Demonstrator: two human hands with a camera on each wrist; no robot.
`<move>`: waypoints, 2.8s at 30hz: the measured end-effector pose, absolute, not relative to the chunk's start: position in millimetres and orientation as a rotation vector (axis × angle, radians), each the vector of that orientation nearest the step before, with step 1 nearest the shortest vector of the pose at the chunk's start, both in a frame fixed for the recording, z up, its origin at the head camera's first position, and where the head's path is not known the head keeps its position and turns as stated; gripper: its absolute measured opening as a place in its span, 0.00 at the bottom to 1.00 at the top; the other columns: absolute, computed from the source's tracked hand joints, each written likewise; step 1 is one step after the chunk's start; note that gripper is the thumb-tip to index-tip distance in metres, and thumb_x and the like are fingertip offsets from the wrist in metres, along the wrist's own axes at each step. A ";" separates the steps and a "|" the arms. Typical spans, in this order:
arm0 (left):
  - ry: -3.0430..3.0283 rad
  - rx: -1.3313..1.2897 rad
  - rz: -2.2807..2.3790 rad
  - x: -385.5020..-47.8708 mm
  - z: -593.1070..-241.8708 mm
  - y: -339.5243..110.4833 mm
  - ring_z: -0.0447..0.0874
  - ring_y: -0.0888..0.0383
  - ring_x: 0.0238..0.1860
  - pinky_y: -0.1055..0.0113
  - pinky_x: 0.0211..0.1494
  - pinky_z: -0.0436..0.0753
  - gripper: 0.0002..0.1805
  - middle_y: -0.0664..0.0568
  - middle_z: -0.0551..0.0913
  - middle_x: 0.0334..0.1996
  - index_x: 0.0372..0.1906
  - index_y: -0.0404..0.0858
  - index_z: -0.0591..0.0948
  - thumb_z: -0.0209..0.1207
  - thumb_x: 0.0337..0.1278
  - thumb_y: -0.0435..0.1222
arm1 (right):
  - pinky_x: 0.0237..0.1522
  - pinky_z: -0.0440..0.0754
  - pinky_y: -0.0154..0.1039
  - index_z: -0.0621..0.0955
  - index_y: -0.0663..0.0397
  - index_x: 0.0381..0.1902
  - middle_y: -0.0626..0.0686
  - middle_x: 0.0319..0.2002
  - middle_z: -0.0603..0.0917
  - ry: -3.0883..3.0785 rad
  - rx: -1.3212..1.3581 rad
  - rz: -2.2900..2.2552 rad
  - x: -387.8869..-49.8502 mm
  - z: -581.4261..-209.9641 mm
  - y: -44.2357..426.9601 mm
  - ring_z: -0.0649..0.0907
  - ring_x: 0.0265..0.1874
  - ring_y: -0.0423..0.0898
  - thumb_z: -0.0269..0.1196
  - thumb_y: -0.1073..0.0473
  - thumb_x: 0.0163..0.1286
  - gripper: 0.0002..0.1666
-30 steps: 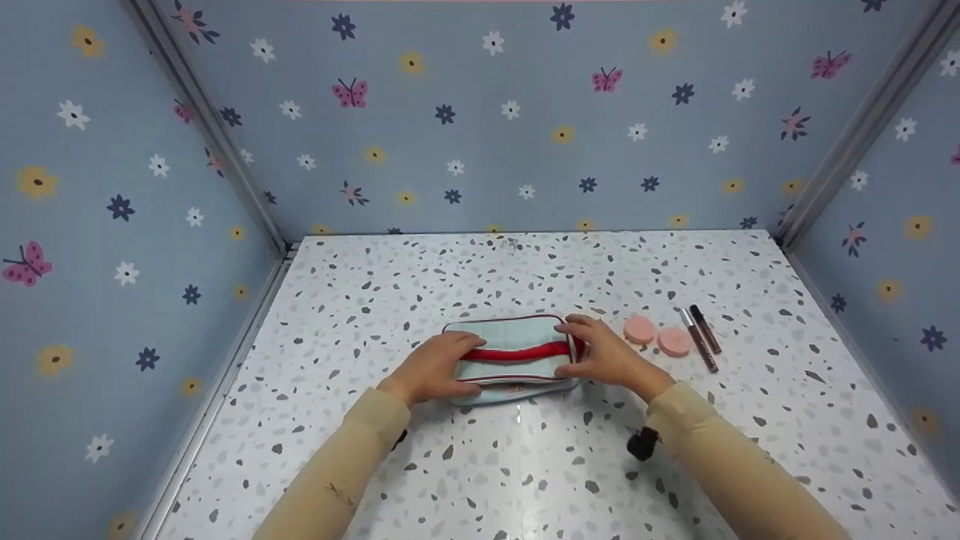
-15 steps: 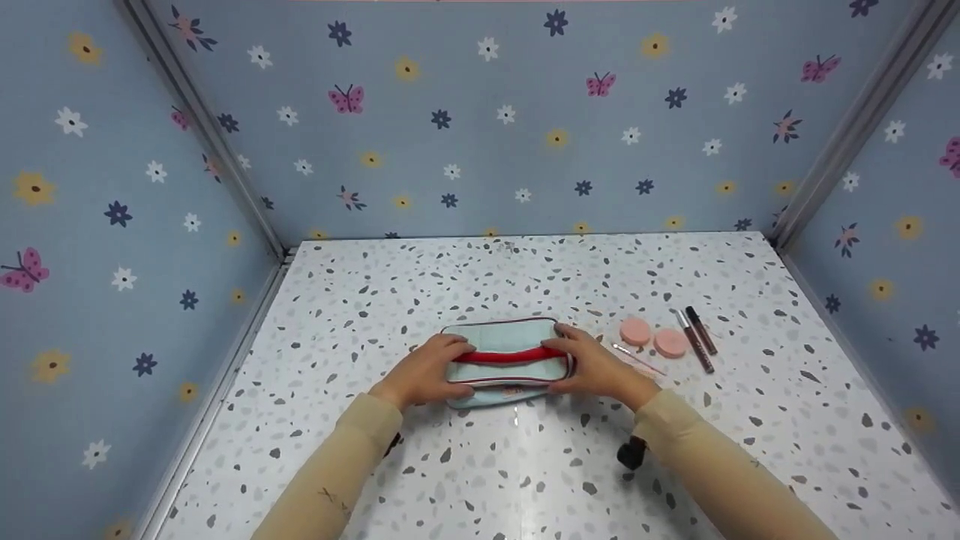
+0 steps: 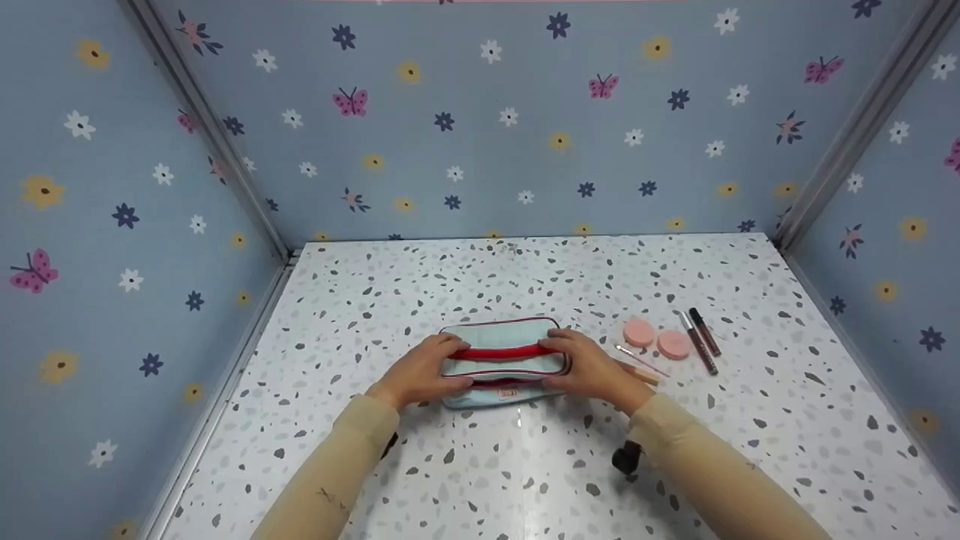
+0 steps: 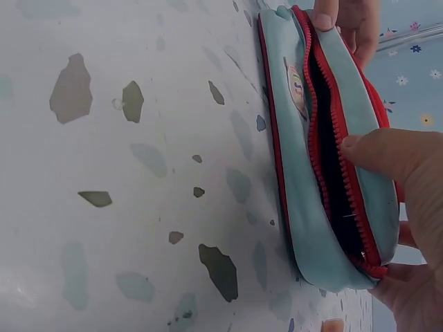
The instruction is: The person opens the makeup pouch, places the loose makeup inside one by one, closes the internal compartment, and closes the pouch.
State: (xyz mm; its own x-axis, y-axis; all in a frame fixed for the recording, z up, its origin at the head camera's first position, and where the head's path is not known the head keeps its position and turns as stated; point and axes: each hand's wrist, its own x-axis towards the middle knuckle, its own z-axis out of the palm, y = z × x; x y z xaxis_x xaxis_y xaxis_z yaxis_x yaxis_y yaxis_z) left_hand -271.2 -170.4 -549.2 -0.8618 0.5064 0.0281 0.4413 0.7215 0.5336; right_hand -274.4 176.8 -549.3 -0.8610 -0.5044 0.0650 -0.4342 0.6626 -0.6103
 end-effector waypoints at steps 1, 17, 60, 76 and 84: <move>2.807 0.781 0.825 -271.8 -549.0 -170.9 0.78 0.46 0.71 0.46 0.78 0.76 0.34 0.46 0.81 0.69 0.72 0.41 0.80 0.68 0.67 0.53 | 0.79 0.68 0.67 0.81 0.59 0.72 0.69 0.76 0.75 2.767 -0.792 -0.986 -274.6 -549.3 176.3 0.72 0.77 0.71 0.78 0.58 0.63 0.39; 2.783 0.678 1.066 -281.2 -531.3 -171.8 0.87 0.46 0.63 0.48 0.73 0.81 0.28 0.46 0.89 0.62 0.67 0.38 0.85 0.67 0.70 0.49 | 0.50 0.85 0.42 0.92 0.58 0.52 0.59 0.52 0.93 2.725 -0.796 -1.303 -277.6 -540.5 179.8 0.85 0.45 0.46 0.72 0.62 0.67 0.16; 2.749 0.156 1.612 -320.5 -530.0 -162.3 0.86 0.42 0.62 0.47 0.70 0.84 0.26 0.35 0.82 0.66 0.74 0.32 0.73 0.53 0.87 0.45 | 0.43 0.81 0.37 0.86 0.59 0.44 0.54 0.38 0.87 2.607 -0.260 -1.541 -326.9 -527.9 182.9 0.80 0.37 0.45 0.64 0.45 0.83 0.21; 2.658 0.068 1.526 -317.9 -553.8 -166.4 0.84 0.42 0.66 0.49 0.73 0.83 0.27 0.37 0.81 0.67 0.75 0.34 0.71 0.61 0.78 0.34 | 0.38 0.82 0.31 0.85 0.68 0.57 0.64 0.45 0.90 2.651 -0.222 -1.475 -324.9 -554.6 176.8 0.84 0.37 0.46 0.63 0.64 0.80 0.14; 2.688 0.030 1.468 -316.4 -557.3 -166.8 0.85 0.40 0.61 0.49 0.68 0.85 0.25 0.35 0.82 0.61 0.71 0.32 0.74 0.64 0.76 0.34 | 0.33 0.81 0.27 0.86 0.70 0.52 0.65 0.40 0.90 2.665 -0.264 -1.499 -321.6 -559.0 177.3 0.83 0.32 0.40 0.63 0.67 0.79 0.11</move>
State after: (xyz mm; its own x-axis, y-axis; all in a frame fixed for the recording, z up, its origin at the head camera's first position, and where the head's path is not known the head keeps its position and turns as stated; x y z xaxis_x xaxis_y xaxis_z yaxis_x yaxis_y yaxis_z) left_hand -316.4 -166.8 -557.3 -0.9967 0.0548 -0.0598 -0.0207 0.5411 0.8407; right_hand -321.6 177.3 -559.0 -0.9826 -0.1846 0.0209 -0.1136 0.5086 -0.8535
